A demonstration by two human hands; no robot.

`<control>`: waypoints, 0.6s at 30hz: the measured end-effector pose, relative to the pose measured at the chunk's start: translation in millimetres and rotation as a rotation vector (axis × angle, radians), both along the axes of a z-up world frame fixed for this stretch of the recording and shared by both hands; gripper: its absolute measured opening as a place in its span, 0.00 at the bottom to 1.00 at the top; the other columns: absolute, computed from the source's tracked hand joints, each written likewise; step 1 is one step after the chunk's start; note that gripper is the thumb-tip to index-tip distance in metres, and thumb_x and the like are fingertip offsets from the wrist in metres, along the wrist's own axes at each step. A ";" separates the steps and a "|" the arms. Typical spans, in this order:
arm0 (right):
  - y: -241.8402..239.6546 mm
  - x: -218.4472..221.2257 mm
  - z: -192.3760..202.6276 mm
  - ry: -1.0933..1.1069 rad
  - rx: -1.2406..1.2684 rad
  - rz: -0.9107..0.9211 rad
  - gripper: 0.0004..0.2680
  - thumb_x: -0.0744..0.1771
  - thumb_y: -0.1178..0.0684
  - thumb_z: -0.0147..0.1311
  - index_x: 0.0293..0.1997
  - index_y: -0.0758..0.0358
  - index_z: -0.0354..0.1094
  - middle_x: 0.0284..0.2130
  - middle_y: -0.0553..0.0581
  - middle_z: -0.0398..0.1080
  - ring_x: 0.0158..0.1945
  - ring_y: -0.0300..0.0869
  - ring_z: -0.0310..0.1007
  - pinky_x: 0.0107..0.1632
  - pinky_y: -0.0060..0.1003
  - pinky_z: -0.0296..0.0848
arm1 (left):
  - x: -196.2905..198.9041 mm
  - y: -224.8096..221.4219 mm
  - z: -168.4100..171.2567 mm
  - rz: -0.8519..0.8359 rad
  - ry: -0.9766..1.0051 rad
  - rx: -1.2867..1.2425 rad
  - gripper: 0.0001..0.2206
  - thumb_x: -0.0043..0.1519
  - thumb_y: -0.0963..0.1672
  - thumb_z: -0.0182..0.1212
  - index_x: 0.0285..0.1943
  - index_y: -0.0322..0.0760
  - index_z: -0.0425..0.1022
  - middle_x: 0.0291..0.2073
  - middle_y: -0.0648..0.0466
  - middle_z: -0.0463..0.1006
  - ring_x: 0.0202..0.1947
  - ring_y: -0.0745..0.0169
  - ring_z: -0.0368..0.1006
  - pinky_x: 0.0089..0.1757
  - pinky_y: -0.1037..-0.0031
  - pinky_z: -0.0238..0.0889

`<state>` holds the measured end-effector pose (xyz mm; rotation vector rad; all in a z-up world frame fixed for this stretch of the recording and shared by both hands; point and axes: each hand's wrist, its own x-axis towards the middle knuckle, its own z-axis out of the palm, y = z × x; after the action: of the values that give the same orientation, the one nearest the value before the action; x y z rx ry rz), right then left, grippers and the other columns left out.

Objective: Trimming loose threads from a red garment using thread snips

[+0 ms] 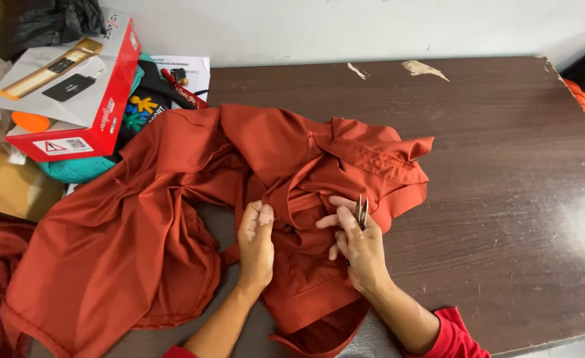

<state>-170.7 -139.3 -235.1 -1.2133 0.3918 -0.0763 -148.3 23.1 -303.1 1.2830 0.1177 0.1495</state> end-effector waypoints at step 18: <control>-78.0 -37.1 18.7 0.000 -0.612 0.481 0.08 0.66 0.56 0.58 0.45 0.67 0.80 0.16 0.63 0.74 0.13 0.41 0.69 0.18 0.32 0.68 | 24.9 21.9 -20.8 -0.195 0.024 -0.066 0.04 0.70 0.42 0.57 0.41 0.40 0.74 0.28 0.66 0.68 0.32 0.79 0.61 0.42 0.85 0.59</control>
<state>-207.8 -217.3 -216.4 -1.8828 0.0604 0.2356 -123.5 45.0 -323.9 1.2236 0.0179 -0.0370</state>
